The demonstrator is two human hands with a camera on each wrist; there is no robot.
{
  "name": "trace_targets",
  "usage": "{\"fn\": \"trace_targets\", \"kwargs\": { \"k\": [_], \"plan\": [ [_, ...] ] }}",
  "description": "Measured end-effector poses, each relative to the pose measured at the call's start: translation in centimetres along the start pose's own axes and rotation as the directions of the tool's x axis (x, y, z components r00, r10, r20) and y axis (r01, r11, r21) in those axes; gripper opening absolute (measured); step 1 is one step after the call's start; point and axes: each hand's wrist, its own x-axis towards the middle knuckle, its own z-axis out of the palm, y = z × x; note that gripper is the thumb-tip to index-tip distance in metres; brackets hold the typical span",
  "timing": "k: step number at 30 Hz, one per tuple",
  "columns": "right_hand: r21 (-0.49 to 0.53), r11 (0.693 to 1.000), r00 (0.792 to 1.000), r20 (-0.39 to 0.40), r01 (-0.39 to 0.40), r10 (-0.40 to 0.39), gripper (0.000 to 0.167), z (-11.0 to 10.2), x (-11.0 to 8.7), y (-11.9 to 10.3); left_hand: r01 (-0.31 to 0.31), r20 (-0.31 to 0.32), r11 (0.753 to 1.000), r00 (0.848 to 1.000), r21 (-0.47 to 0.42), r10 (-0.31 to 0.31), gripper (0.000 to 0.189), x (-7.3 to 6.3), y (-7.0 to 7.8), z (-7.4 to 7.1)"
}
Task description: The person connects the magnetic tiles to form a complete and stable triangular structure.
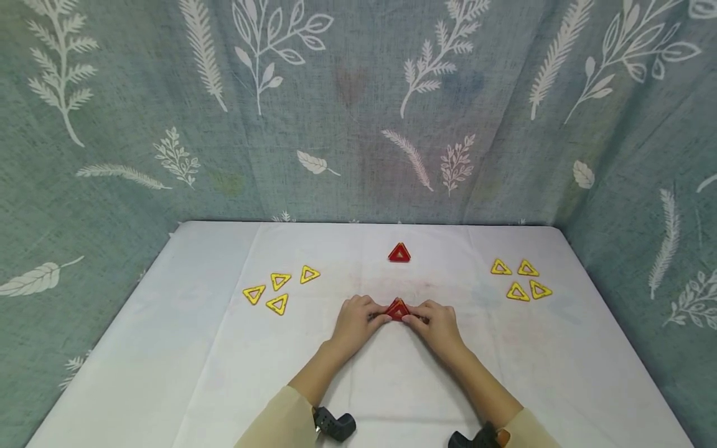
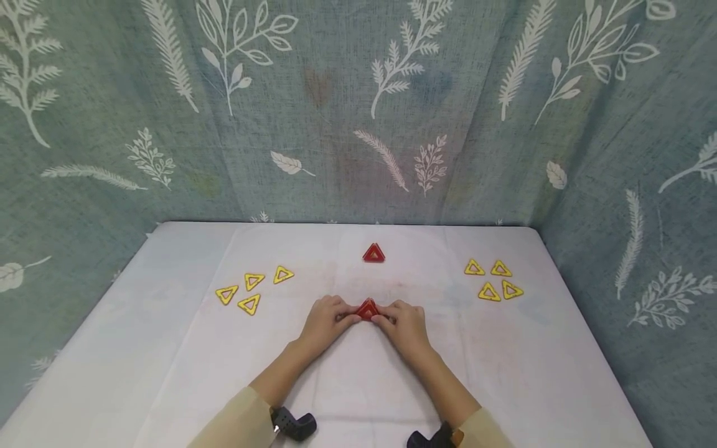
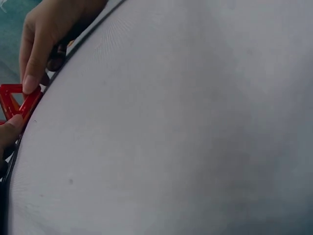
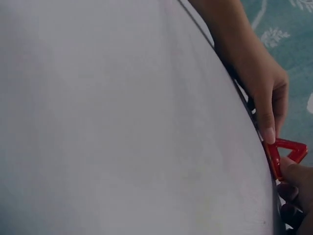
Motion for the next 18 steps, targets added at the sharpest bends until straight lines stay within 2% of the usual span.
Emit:
{"fn": "trace_targets", "kwargs": {
  "k": [6, 11, 18],
  "plan": [
    [-0.009, 1.000, 1.000, 0.007, -0.002, 0.002, 0.024, 0.0, 1.6, 0.7, 0.043, 0.039, 0.998, 0.998, 0.039, -0.045, 0.027, 1.4, -0.6, 0.9],
    [0.005, 1.000, 1.000, 0.017, -0.018, 0.018, 0.024, -0.1, 2.9, 1.2, 0.046, 0.021, 0.999, 0.999, 0.030, -0.046, 0.026, 2.8, -0.8, 1.0],
    [0.049, 0.995, 0.991, 0.113, -0.085, 0.079, 0.026, -0.1, 4.7, 2.0, 0.064, 0.033, 0.997, 0.997, 0.048, -0.066, 0.027, 4.0, -1.2, 1.0]
  ]
}}
